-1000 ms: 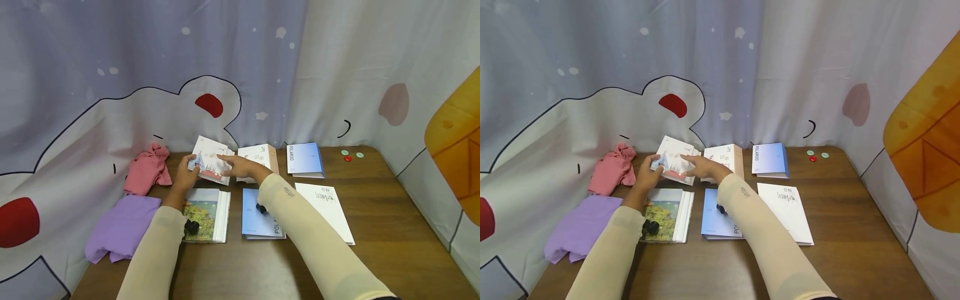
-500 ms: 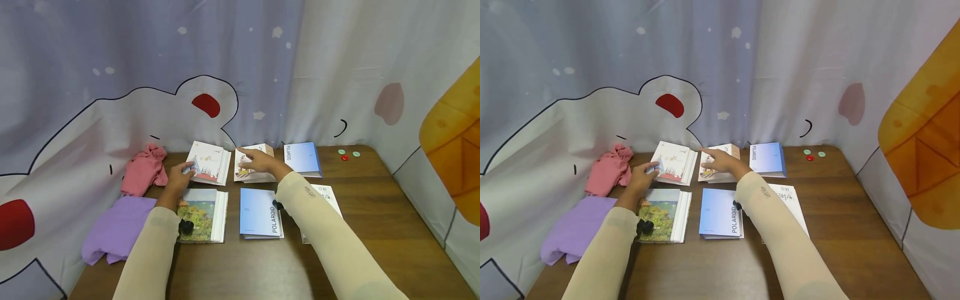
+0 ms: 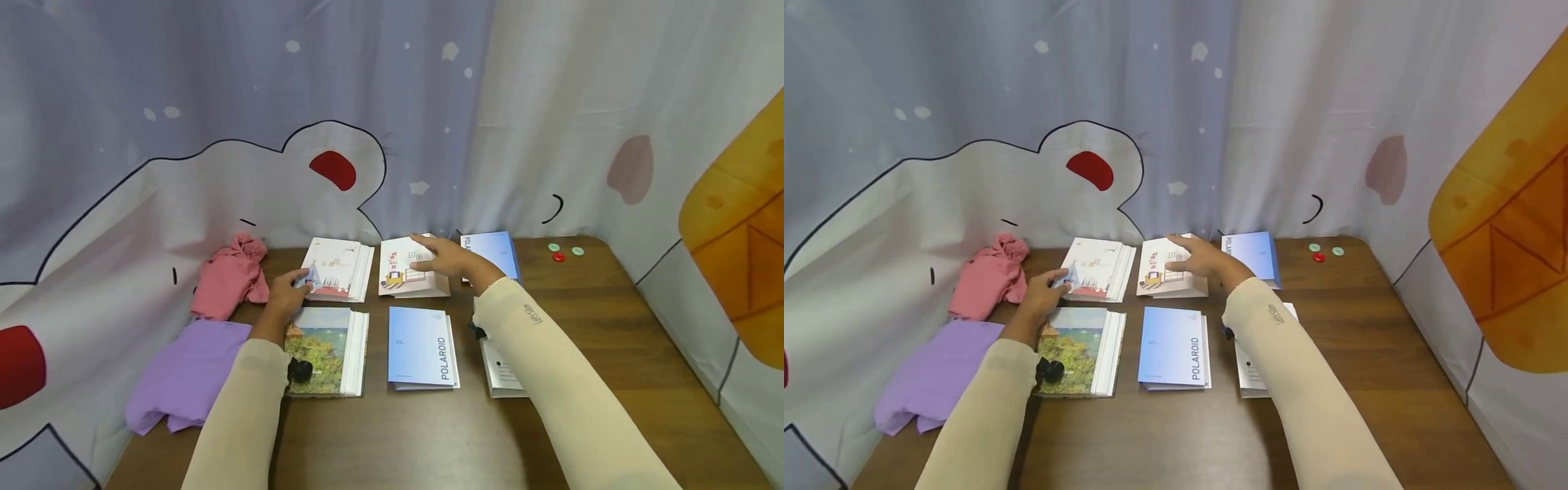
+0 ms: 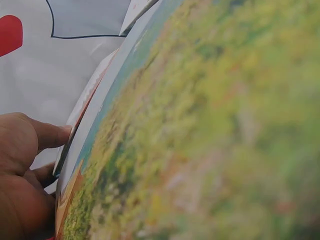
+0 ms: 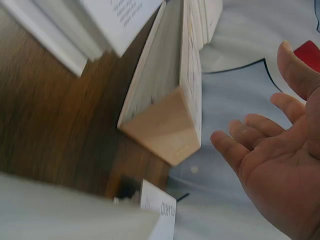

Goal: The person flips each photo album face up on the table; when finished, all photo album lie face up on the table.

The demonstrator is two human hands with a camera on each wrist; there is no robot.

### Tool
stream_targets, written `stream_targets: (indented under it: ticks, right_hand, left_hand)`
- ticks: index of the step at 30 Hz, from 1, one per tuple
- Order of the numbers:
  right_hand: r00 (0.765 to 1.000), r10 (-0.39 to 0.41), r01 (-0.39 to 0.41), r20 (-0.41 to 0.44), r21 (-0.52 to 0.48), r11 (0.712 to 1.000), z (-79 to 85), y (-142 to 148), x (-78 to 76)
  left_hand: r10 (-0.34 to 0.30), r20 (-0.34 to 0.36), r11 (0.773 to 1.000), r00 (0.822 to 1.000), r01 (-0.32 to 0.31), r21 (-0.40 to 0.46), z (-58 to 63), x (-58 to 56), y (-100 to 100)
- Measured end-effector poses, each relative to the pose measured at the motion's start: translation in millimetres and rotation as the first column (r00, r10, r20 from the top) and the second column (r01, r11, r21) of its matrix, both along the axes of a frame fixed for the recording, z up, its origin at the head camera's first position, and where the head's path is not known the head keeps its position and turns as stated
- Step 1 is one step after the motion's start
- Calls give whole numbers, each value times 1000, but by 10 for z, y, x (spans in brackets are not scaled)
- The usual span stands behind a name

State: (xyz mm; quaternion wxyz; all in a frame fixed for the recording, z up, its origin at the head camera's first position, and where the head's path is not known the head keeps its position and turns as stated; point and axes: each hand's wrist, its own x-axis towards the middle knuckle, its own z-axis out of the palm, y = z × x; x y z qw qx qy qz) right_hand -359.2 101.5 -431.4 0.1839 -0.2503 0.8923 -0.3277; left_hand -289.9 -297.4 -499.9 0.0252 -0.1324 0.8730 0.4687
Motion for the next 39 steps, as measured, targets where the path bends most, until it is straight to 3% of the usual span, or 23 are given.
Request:
stream_targets:
  ticks: [16, 23, 29, 34, 37, 39]
  right_hand:
    - [999, -52, 52, -8, 8, 999, 47, 416, 4]
    - [999, -30, 30, -17, 5, 1000, 43, 480, 3]
    - [999, -25, 26, -31, 17, 1000, 25, 521, 5]
    - [999, -37, 37, -19, 0, 999, 17, 536, 7]
    - [999, -39, 39, -15, 3, 999, 21, 524, 13]
    - [999, -39, 39, -11, 2, 999, 19, 508, 10]
  left_hand:
    - [-17, 17, 994, 1000, 19, -108, 39, 21, 2]
    - [-76, 41, 986, 996, 82, -146, 60, 49, -17]
    - [-81, 39, 972, 996, 88, -219, 17, 28, -13]
    - [-79, 40, 969, 996, 86, -232, 38, 31, 40]
    - [-79, 55, 955, 995, 92, -280, 54, 33, 64]
    - [-84, 67, 932, 994, 102, -347, 84, 36, 94]
